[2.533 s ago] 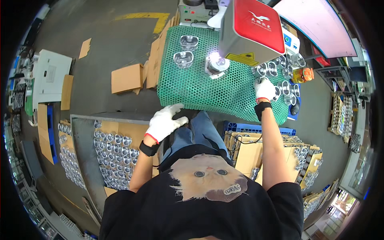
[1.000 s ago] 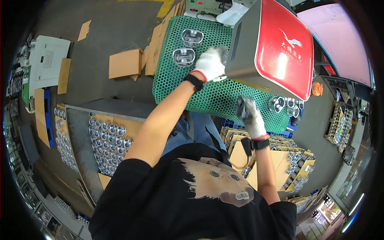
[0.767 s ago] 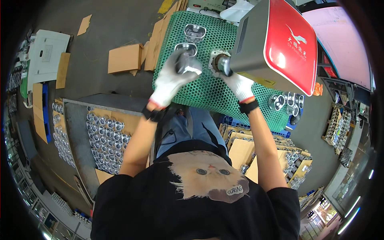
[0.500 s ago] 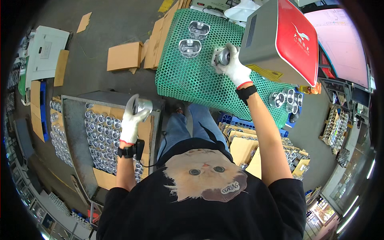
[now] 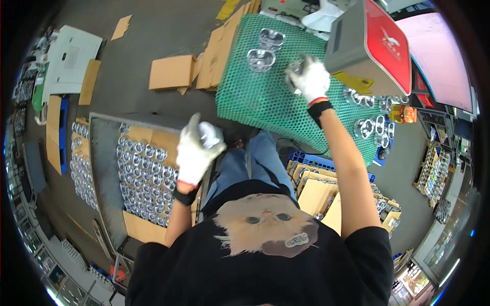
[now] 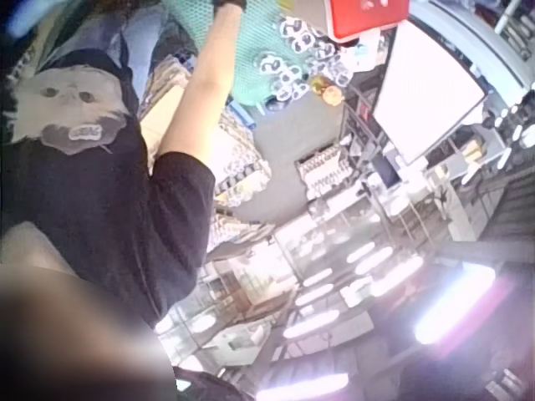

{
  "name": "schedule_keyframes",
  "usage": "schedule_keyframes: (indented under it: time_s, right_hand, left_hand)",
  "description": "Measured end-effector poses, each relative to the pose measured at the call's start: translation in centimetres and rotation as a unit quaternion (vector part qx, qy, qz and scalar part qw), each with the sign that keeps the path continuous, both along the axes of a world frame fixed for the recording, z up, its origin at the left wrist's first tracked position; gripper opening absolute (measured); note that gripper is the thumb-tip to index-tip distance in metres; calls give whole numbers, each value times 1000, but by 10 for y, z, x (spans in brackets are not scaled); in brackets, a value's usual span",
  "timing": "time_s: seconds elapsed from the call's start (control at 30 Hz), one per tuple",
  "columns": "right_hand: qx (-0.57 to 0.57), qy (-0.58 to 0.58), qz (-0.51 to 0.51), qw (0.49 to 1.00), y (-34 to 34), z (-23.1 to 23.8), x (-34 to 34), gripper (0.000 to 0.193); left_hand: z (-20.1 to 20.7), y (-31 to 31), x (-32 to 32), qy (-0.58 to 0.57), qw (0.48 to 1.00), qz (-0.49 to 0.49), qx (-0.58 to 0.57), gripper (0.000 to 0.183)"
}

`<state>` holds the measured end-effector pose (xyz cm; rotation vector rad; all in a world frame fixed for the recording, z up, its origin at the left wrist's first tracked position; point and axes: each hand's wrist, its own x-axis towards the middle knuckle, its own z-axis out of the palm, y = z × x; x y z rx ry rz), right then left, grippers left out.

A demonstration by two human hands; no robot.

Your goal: Organizing and arranging metal pistons on a workbench and into a storage bin.

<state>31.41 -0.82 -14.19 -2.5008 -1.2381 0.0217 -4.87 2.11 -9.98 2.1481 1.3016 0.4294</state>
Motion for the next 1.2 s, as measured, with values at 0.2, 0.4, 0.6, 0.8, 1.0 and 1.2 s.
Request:
schedule_keyframes:
  time_s: [0.2,0.4,0.6,0.8,1.0,1.2]
  right_hand:
    - [102,-117,47,987,-77,15,-47,65]
    - [41,115,-4,993,-128,17,-81,56]
    - [18,178,92,980,-132,34,-138,59]
    - [29,151,197,968,-114,36,-180,43]
    - [-6,302,13,953,-49,1,-124,36]
    - [59,237,5,970,9,-50,-87,38]
  left_hand:
    - [46,-1,44,-48,998,-35,-2,97]
    - [62,-3,57,-72,995,-72,-21,95]
    - [-6,1,38,-216,935,-116,-256,84]
    - [-43,-7,36,-193,745,-148,-622,46]
    - [-45,11,37,-291,688,43,-663,64]
    - [-32,20,28,-305,767,73,-560,47]
